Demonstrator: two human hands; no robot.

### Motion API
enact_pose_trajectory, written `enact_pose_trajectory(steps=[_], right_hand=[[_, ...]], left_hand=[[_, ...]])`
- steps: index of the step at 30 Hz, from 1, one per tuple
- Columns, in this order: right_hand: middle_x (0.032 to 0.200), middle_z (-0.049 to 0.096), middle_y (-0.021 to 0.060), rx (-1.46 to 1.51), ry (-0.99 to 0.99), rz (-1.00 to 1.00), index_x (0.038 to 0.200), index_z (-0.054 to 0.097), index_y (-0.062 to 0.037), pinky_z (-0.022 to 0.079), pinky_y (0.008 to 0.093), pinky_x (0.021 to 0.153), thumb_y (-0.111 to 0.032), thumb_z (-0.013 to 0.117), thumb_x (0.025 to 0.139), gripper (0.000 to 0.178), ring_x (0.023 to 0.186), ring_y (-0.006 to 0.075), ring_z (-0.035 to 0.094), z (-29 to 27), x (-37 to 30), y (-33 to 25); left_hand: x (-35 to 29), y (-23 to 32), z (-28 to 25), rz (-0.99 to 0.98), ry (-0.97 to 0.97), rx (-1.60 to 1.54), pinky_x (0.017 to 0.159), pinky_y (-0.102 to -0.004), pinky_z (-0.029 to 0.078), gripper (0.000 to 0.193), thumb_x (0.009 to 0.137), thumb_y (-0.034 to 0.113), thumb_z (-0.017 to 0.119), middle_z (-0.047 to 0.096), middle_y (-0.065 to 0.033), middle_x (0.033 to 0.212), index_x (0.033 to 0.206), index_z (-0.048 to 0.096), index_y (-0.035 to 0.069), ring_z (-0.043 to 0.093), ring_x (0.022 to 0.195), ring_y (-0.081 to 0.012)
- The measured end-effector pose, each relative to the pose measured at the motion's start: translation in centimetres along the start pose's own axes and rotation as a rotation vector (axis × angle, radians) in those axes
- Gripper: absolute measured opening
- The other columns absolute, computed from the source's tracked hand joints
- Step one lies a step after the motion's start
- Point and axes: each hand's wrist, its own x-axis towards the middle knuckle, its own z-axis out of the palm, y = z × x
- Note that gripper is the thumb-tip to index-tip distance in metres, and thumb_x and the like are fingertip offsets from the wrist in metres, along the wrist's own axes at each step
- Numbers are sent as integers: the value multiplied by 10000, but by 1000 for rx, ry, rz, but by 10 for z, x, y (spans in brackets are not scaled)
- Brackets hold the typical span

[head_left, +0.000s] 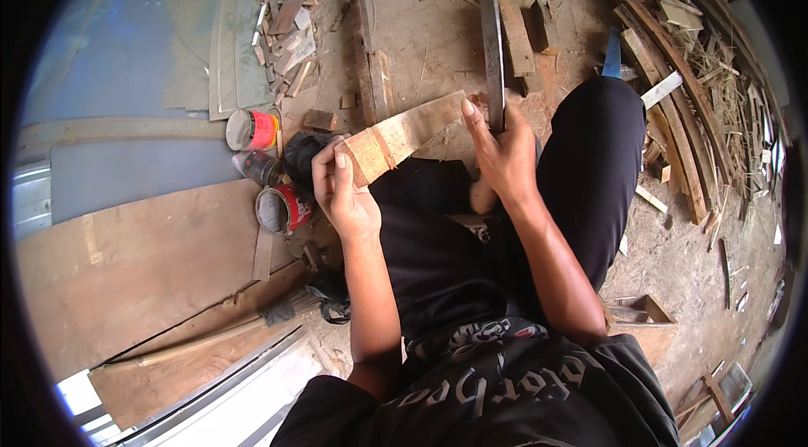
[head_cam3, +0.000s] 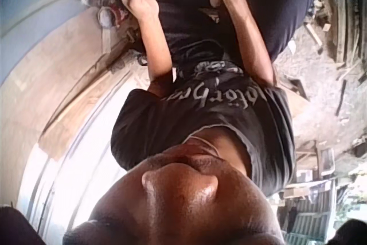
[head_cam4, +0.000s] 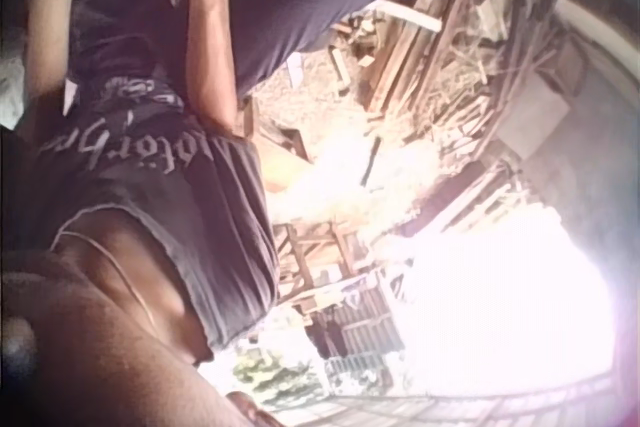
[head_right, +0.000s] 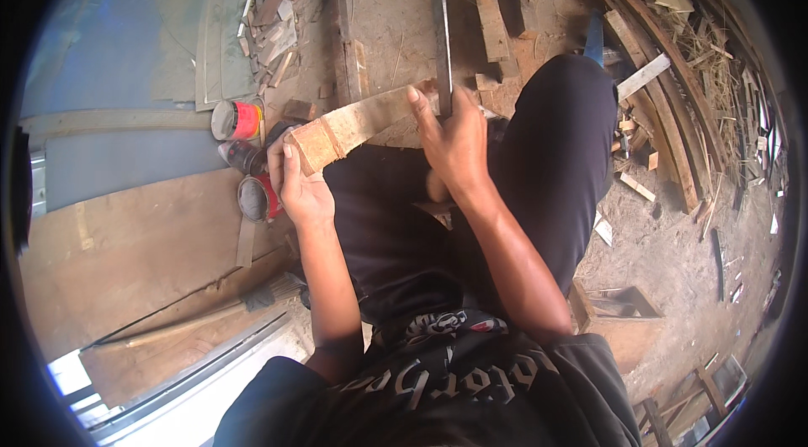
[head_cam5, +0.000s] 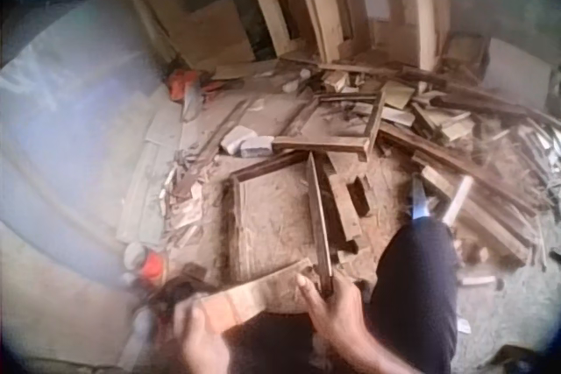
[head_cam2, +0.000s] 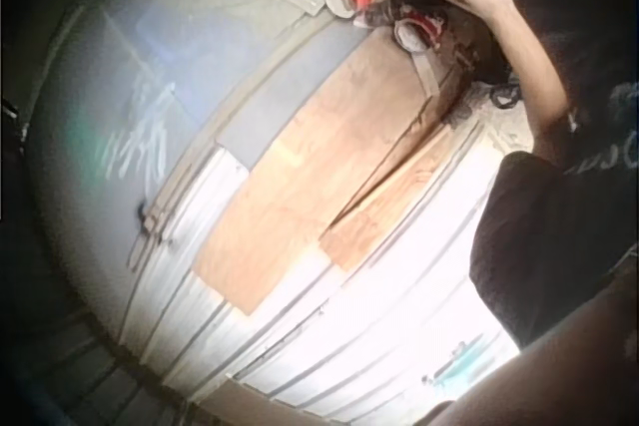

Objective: The person uses a hand saw to cut a small wooden block while sitting on the floor. They then use a chisel to carve and shape the cut piece of wood.

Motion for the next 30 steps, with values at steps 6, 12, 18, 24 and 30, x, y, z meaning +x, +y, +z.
enact_pose_trajectory(steps=[6,12,18,24,30], right_hand=[[894,636,193,100,-150,22,1028,664,63,508,401,669,-364,805,879,474,703,307,624,10,-23,-20],[859,582,101,99,-298,-4,1124,655,41,487,360,592,-343,897,780,570,616,199,551,21,-50,-35],[981,580,141,46,-272,-103,1200,630,54,498,356,606,-223,858,819,523,631,220,572,20,-49,-44],[1157,565,314,49,-286,-203,1352,514,93,544,457,813,-19,653,913,474,946,449,630,-24,-51,-69],[984,600,248,-3,-299,-219,1440,466,25,545,492,685,-10,649,910,561,777,437,645,-44,-61,-82]], left_hand=[[2,5,-7,-45,27,-86,1057,-382,463,277,1021,180,607,633,-123,1246,1221,588,-11,594,1181,-209],[-6,8,-12,-61,27,-78,1050,-380,472,287,1018,185,609,624,-130,1257,1219,586,-18,592,1189,-214],[-16,5,4,-40,5,-22,1047,-344,449,285,1000,154,626,627,-127,1255,1223,599,-21,593,1149,-196],[-2,14,48,-18,41,54,983,-306,461,272,989,161,671,657,-84,1160,1188,624,-19,599,1077,-146],[17,4,93,21,30,192,826,-229,457,296,963,209,744,663,-41,1035,1129,650,-17,569,943,-66]])
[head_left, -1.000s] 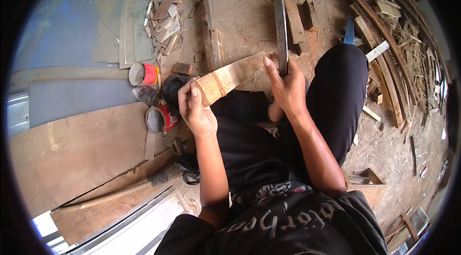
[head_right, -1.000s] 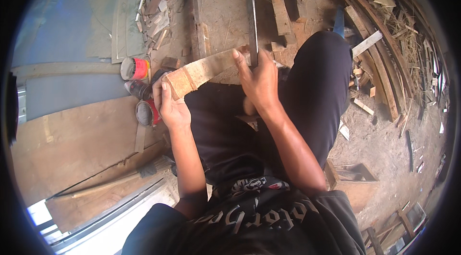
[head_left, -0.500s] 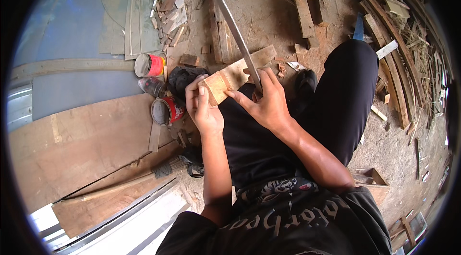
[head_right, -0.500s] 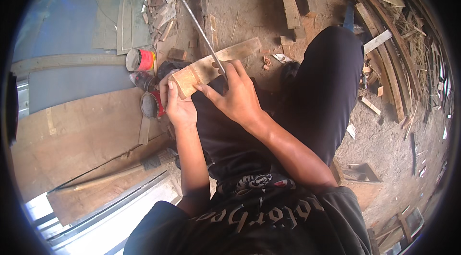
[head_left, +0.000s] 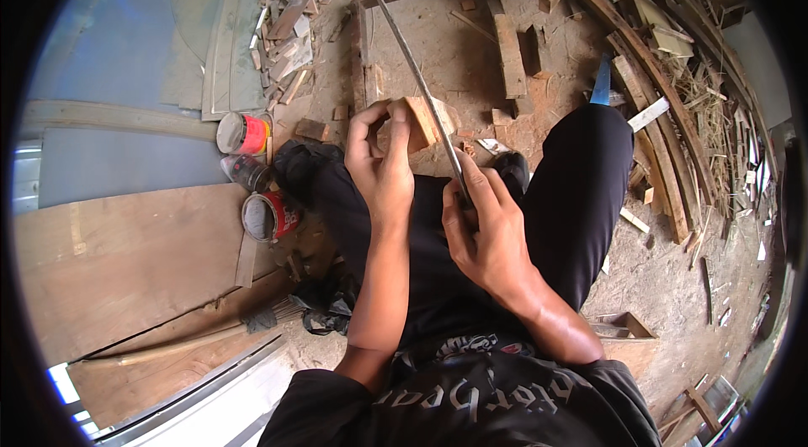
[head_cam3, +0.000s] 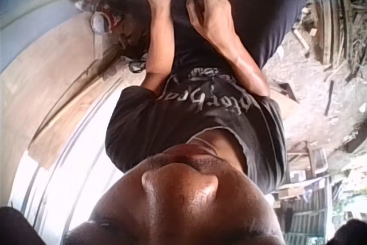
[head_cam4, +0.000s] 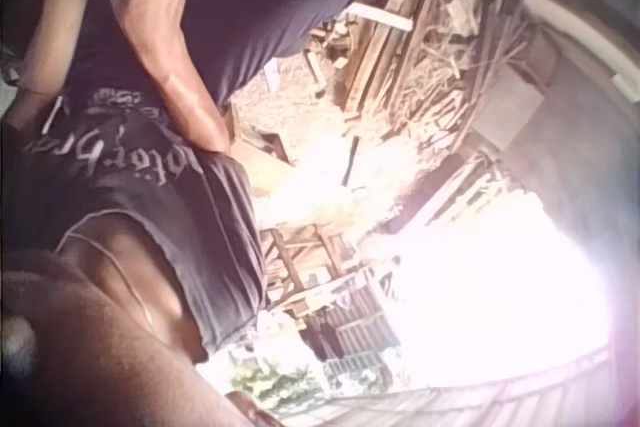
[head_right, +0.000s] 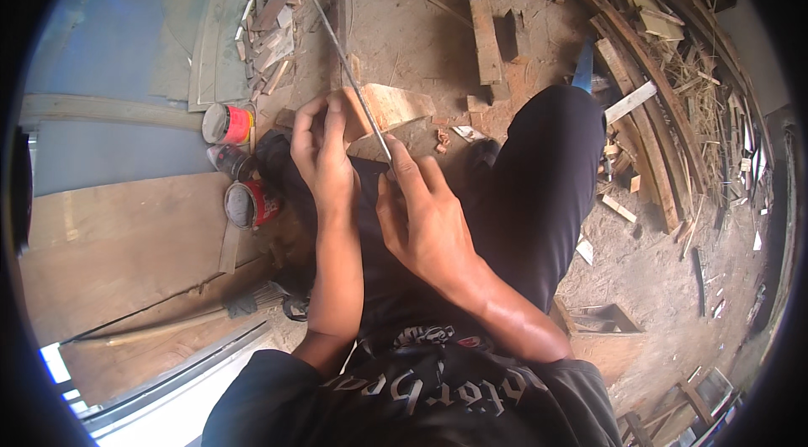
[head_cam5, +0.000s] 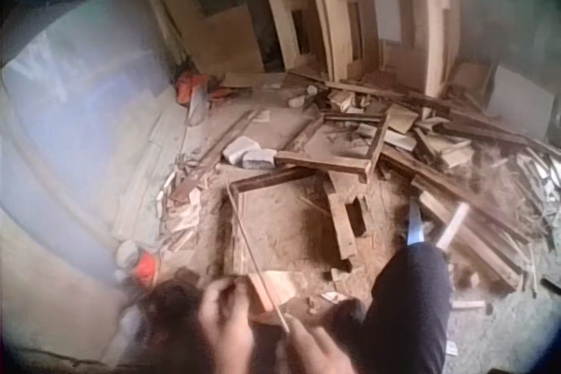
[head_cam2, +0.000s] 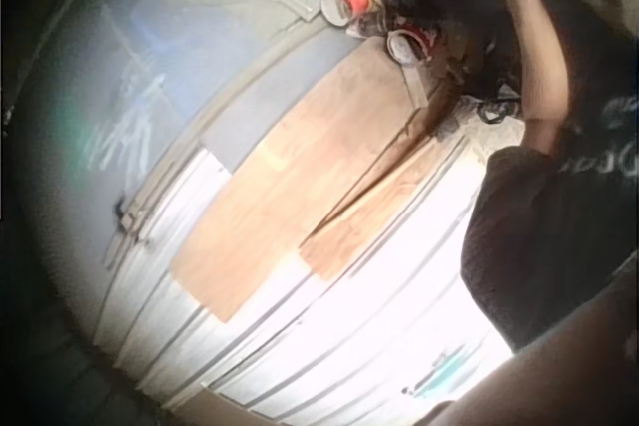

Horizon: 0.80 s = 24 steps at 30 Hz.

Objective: The person uses a hand saw to cut a small wooden block while sitting on the floor. They then use a chisel to carve and shape the cut piece of wood.

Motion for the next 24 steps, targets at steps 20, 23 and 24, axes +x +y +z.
enact_pose_trajectory(steps=[20,23,24], right_hand=[[873,570,191,-75,-71,12,1506,393,-3,518,462,606,53,633,864,688,669,379,604,-2,-11,-5],[855,574,184,-90,-96,17,1514,373,-3,530,466,614,62,634,844,723,679,383,618,2,-12,-4],[845,574,182,-93,-114,27,1517,368,-3,533,470,617,65,634,837,734,681,385,621,2,-11,-5]], left_hand=[[-7,1,10,35,4,113,866,-277,500,249,1015,161,660,651,-94,1081,1135,610,-51,599,1005,-134],[-11,1,10,67,-32,97,850,-274,506,251,1043,160,608,635,-94,1068,1182,568,-46,604,1011,-132],[-12,2,10,83,-31,89,851,-273,503,254,1049,165,597,631,-94,1069,1187,558,-44,603,1005,-130]])
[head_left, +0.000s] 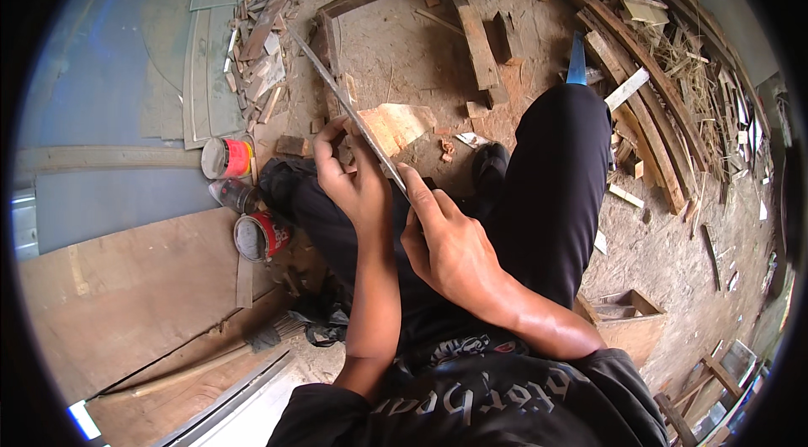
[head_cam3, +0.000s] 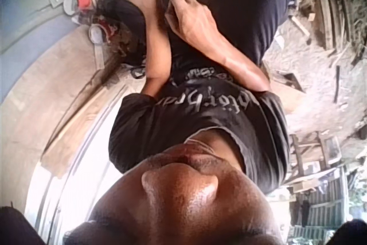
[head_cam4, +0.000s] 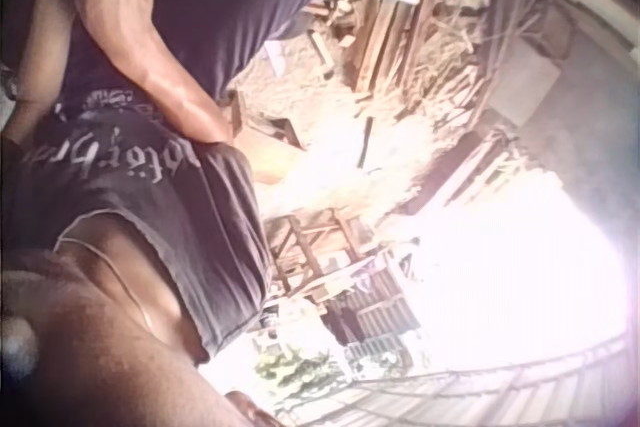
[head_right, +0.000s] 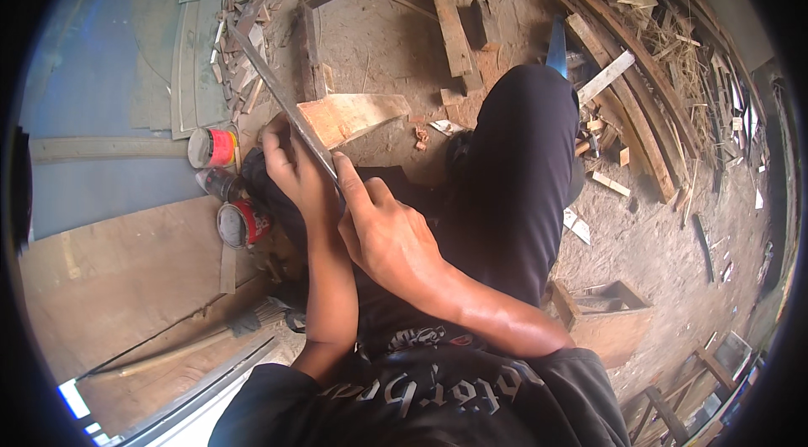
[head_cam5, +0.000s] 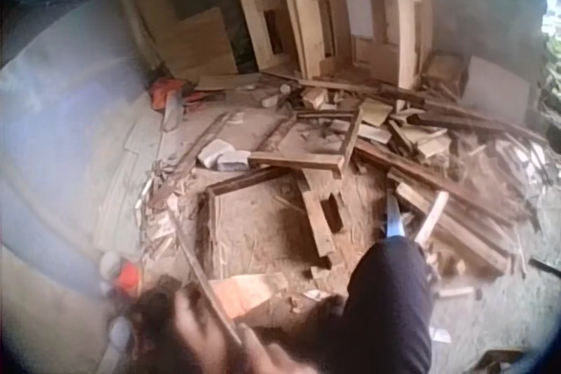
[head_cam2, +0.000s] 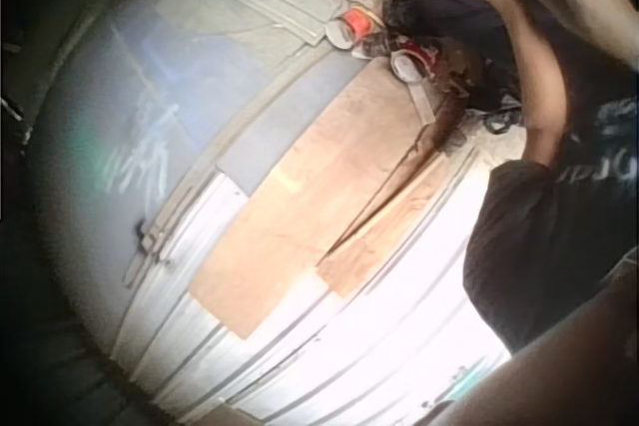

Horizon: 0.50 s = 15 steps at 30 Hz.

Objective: The person uses a hand saw to cut a small wooden block while sitting on the floor. They then use a chisel to carve and shape the cut piece of wood.

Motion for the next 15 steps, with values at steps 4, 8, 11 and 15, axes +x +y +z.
enact_pose_trajectory(steps=[4,8,11,15], right_hand=[[861,604,181,99,6,-73,1501,395,4,540,443,623,71,634,845,702,680,359,634,5,-1,9],[895,639,187,239,133,-112,1445,451,36,538,379,640,79,637,858,617,683,307,646,12,1,15],[889,644,191,240,134,-87,1401,481,59,533,353,645,85,641,857,568,679,289,647,13,4,18],[873,637,185,257,191,-163,1377,491,72,534,365,642,79,647,845,554,671,302,647,3,5,2]], left_hand=[[-2,-3,-3,-7,33,-84,850,-269,484,250,1064,183,569,622,-92,1066,1178,536,-37,601,971,-130],[2,-18,-13,62,50,5,847,-267,473,243,1057,188,579,627,-89,1058,1144,545,-35,600,952,-131],[3,-21,-17,111,48,24,839,-264,471,232,1043,175,602,633,-83,1035,1131,557,-35,596,936,-125],[-4,-6,-11,41,76,-61,787,-243,447,195,1020,163,641,615,-30,944,1092,589,-11,543,854,-82]])
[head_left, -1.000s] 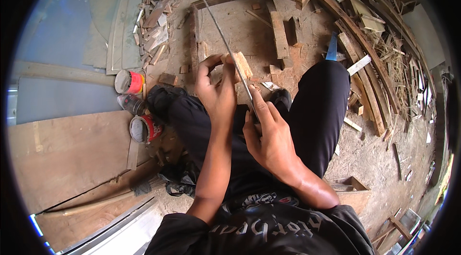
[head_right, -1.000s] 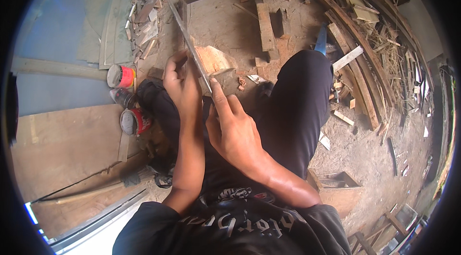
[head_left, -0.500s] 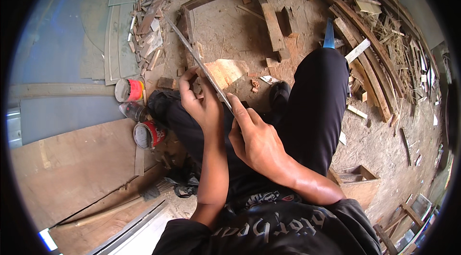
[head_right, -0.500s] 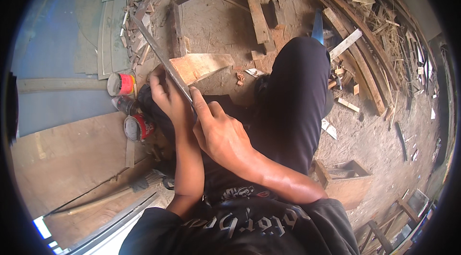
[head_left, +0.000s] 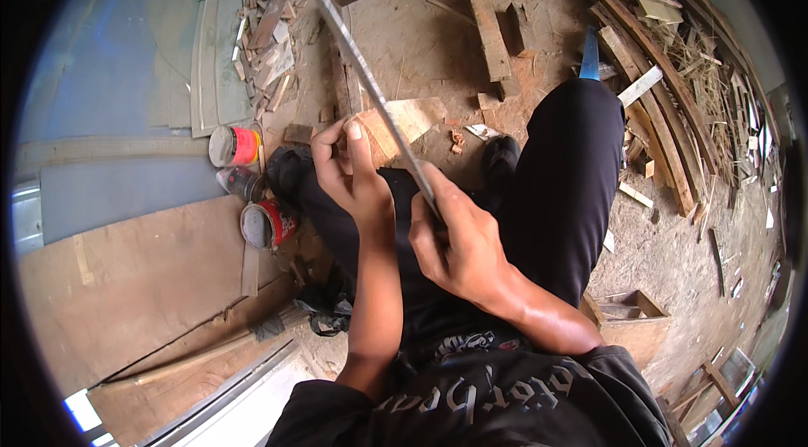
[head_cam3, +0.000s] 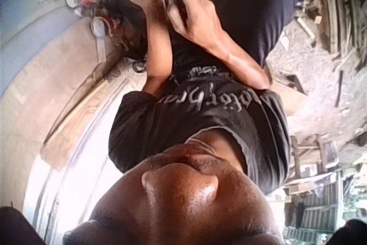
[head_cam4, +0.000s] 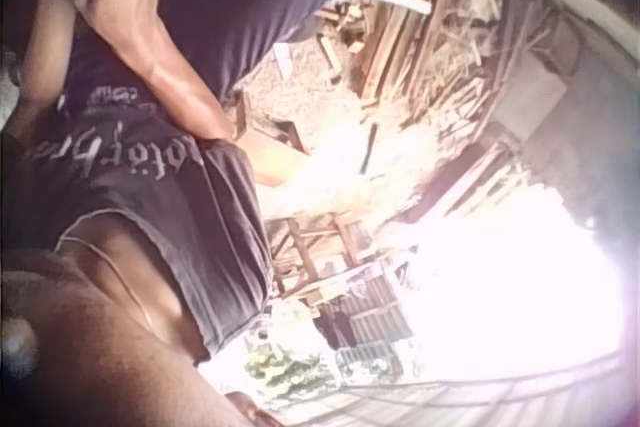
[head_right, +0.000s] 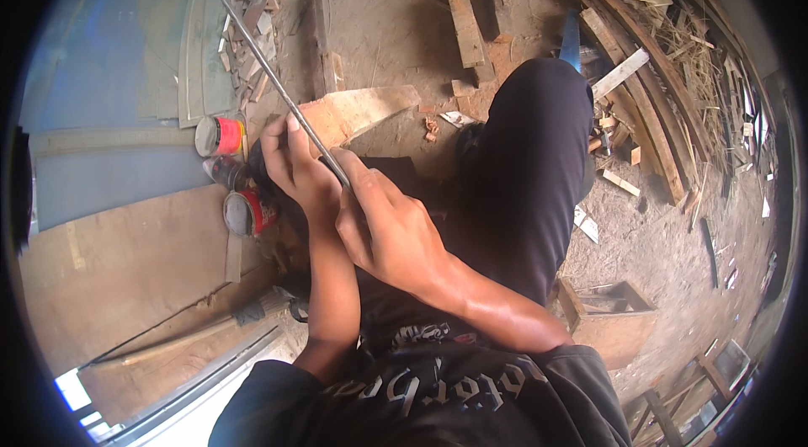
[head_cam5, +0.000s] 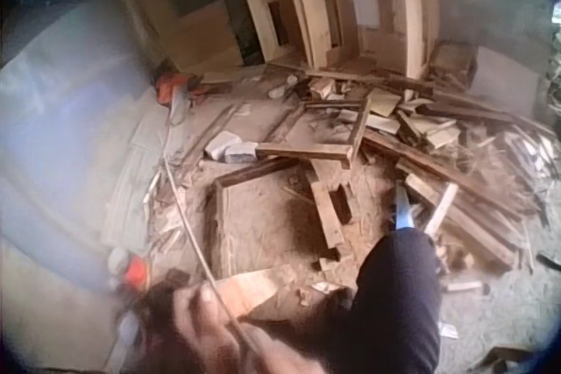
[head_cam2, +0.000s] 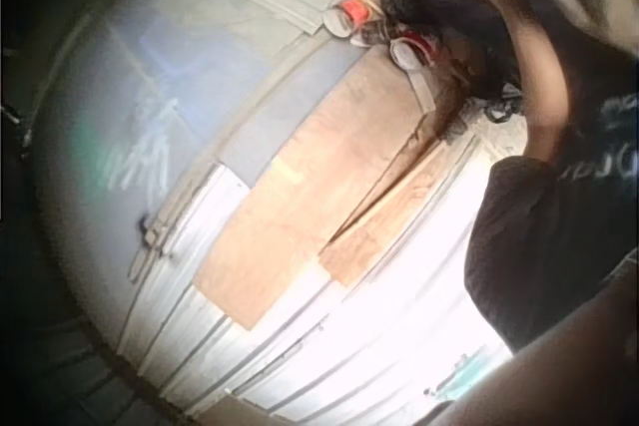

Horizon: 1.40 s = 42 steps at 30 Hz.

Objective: The person uses a hand saw to cut a small wooden block while sitting on the floor. They then use a chisel to carve and shape the cut piece of wood.

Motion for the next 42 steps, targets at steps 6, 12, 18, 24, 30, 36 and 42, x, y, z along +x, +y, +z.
enact_pose_trajectory(steps=[6,12,18,24,30,36,42], right_hand=[[947,655,218,-106,-214,197,1394,476,62,557,450,701,32,641,848,570,790,407,674,4,-1,28],[870,640,185,-32,-35,15,1392,487,73,550,392,694,60,628,841,568,741,354,670,0,7,1],[888,641,179,-52,-230,192,1408,481,66,551,372,707,56,637,842,587,742,317,671,10,-1,30],[867,635,170,-16,-107,41,1390,507,60,547,366,701,54,635,856,550,714,294,660,8,5,19],[951,657,232,48,-193,178,1354,523,80,561,432,741,34,656,837,536,795,411,678,-3,12,13],[1008,667,238,-118,-359,227,1369,518,54,573,474,753,-47,646,864,531,841,415,700,10,10,28],[983,667,220,-14,-228,89,1384,503,40,578,448,736,-30,639,864,542,824,406,698,-2,16,1]], left_hand=[[19,-19,-4,85,85,44,807,-287,456,200,1050,191,560,594,-51,950,1026,568,-7,537,880,-112],[27,-32,-5,75,57,70,889,-303,445,217,1068,217,472,541,-75,1025,1104,513,7,513,941,-147],[23,-44,-5,-5,62,-285,1007,-358,420,285,1086,229,367,482,-126,1159,1180,471,-20,512,1069,-206],[19,-51,-5,212,-28,120,1062,-359,380,262,1094,180,348,488,-137,1205,1192,462,-34,476,1153,-203],[33,-54,-15,43,80,-104,1005,-344,425,278,1080,263,404,513,-92,1138,1198,469,20,541,1078,-197],[33,-42,-11,-210,132,-338,1020,-321,418,244,1089,247,400,520,-78,1143,1195,476,40,542,1040,-181],[24,-54,-17,20,97,87,1055,-332,405,253,1106,209,344,522,-94,1181,1234,476,35,527,1134,-191]])
